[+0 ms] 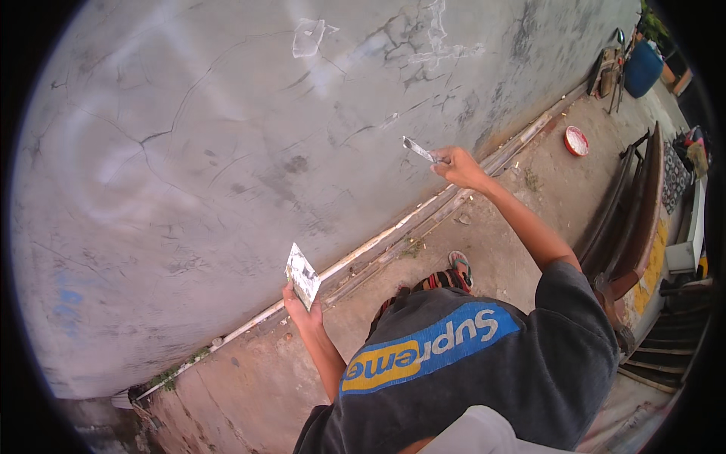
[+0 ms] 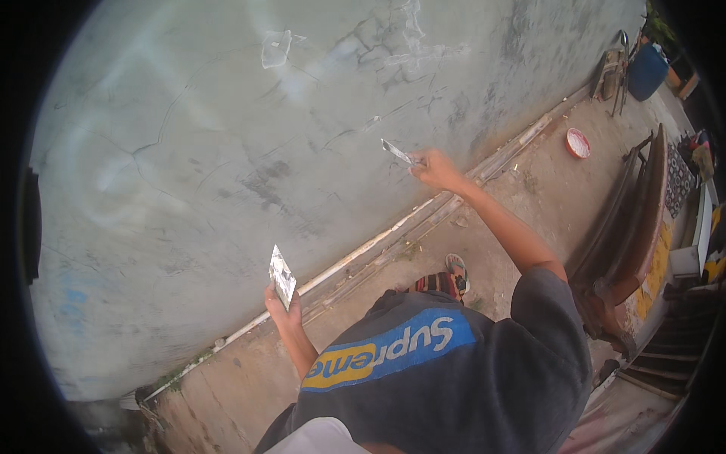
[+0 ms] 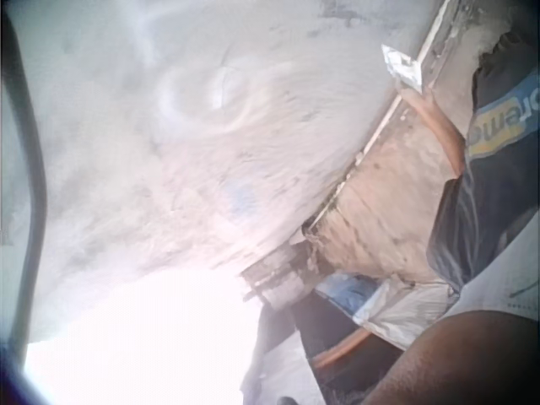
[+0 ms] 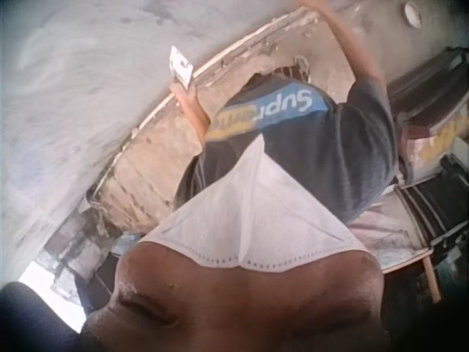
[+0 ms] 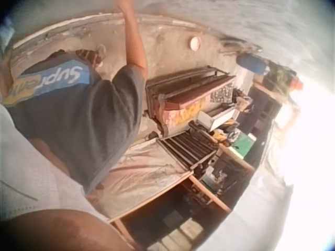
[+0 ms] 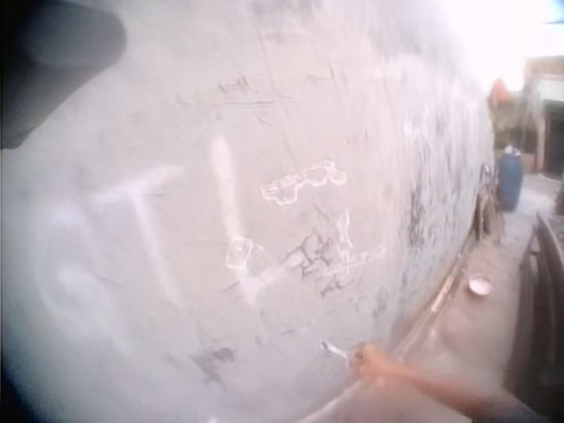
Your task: The person uses a putty knife to apply a white compound from a small container onto a cracked concrete wall, smoothing it into the surface. The person repeatedly scoops compound and spreads it over cracks and blue graffiti marks.
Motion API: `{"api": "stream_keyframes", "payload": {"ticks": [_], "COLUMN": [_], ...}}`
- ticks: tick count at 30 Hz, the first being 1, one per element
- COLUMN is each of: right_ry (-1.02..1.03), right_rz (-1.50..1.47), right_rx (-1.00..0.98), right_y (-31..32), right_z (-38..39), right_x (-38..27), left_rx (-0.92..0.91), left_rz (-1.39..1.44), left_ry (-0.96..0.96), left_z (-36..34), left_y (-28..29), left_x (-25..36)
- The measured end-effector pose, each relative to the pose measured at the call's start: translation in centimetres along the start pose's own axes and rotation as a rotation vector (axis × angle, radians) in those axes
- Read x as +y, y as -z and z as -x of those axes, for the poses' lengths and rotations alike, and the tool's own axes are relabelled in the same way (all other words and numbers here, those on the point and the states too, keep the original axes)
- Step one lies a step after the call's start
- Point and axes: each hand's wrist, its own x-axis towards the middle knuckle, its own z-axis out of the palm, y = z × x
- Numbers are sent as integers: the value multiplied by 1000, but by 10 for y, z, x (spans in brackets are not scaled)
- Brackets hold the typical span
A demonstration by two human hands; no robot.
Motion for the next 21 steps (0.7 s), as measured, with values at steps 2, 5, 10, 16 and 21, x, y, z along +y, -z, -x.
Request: {"api": "stream_keyframes", "payload": {"ticks": [2,5,10,16,21], "right_ry": [105,40,157,80,128], "right_rz": [11,221,295,294,306], "right_rx": [65,-64,34,11,16], "right_y": [4,7,-4,1,5], "right_z": [-19,-51,-86,-102,-122], "right_x": [4,-3,9,7,14], "left_rx": [21,9,55,134,136], "left_rz": [-32,-38,-37,5,43], "left_ry": [-14,-39,-47,-60,-80], "left_z": [13,17,31,38,33], "left_y": [-14,-21,-38,-37,-34], "left_x": [-2,-12,-23,-36,-38]}}
